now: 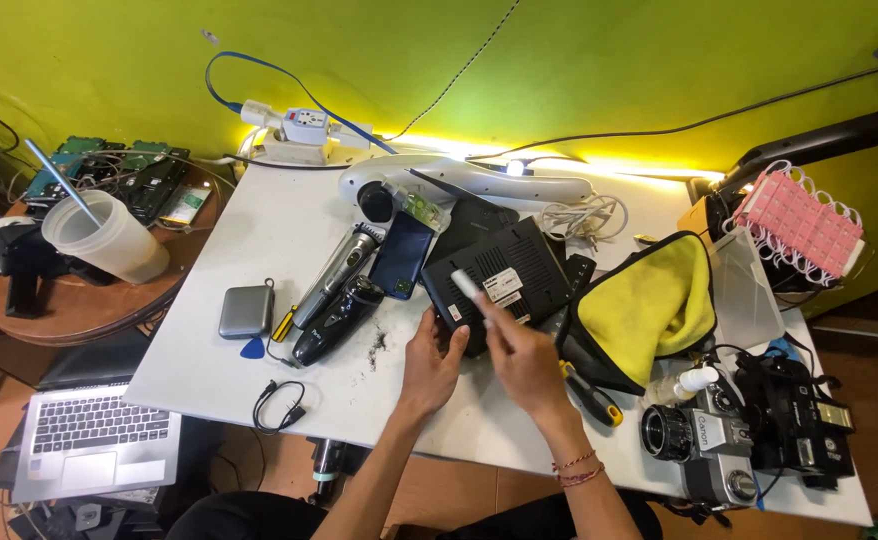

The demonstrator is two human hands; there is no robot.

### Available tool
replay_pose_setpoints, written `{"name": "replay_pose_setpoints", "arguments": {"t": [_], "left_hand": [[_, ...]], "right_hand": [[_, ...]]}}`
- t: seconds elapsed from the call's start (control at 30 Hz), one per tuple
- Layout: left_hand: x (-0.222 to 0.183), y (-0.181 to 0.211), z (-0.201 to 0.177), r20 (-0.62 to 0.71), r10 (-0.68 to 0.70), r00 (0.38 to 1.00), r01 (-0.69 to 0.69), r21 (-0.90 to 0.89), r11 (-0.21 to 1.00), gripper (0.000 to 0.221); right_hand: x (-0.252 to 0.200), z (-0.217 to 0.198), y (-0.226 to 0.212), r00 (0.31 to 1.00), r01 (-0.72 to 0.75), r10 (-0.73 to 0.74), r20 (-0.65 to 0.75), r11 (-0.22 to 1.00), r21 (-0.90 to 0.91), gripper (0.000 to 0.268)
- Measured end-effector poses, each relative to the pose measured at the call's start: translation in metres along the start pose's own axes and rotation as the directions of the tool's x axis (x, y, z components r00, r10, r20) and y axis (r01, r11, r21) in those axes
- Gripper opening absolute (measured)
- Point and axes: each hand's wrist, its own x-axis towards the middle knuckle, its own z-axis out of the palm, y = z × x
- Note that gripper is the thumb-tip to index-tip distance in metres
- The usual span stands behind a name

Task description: Cleaning the exterior of a router with a brush and then disassembling it using a screwdriver.

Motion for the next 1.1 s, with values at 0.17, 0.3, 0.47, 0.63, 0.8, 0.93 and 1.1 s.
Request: {"name": "replay_pose_setpoints", "arguments": {"t": [0.17,0.3,0.47,0.63,0.8,0.93,1.1], "left_hand": [[-0.001,-0.001,0.001,-0.008,0.001,1.0,-0.001,-0.021,1.0,0.057],[-0.001,-0.003,0.0,-0.008,0.002,1.0,-0.002,0.016,1.0,0.058],[-0.002,-0.001,0.001,-0.003,0.016,1.0,-0.016,0.009,1.0,0.058],[0.0,-0.001,0.0,0.004,0.0,1.0,0.0,0.007,1.0,0.06],[-0.006,0.013,0.001,0.005,0.012,1.0,-0.012,0.015,1.0,0.062],[-0.005,0.012,0.0,0.009,0.01,1.0,-0.01,0.006,1.0,0.06],[-0.005,0.009,0.0,-0.004,-0.005,1.0,0.004,-0.048,0.999,0.061]], "right_hand": [[0.013,-0.019,-0.019,0.992,-0.124,0.124,-0.023,0.992,-0.019,0.041],[0.007,-0.02,-0.038,0.986,-0.139,0.13,0.103,0.987,0.081,0.042],[0.009,-0.018,-0.024,0.994,-0.112,0.113,-0.005,0.992,0.05,0.043],[-0.002,-0.013,-0.033,0.997,-0.055,0.059,-0.056,0.996,0.072,0.04],[-0.012,-0.003,-0.016,0.979,-0.076,0.089,-0.183,0.994,0.072,0.03],[-0.015,-0.007,-0.018,0.968,-0.128,0.155,-0.198,0.981,0.146,0.029],[-0.016,-0.011,-0.022,0.961,-0.204,0.233,-0.151,0.961,0.184,0.03]]}}
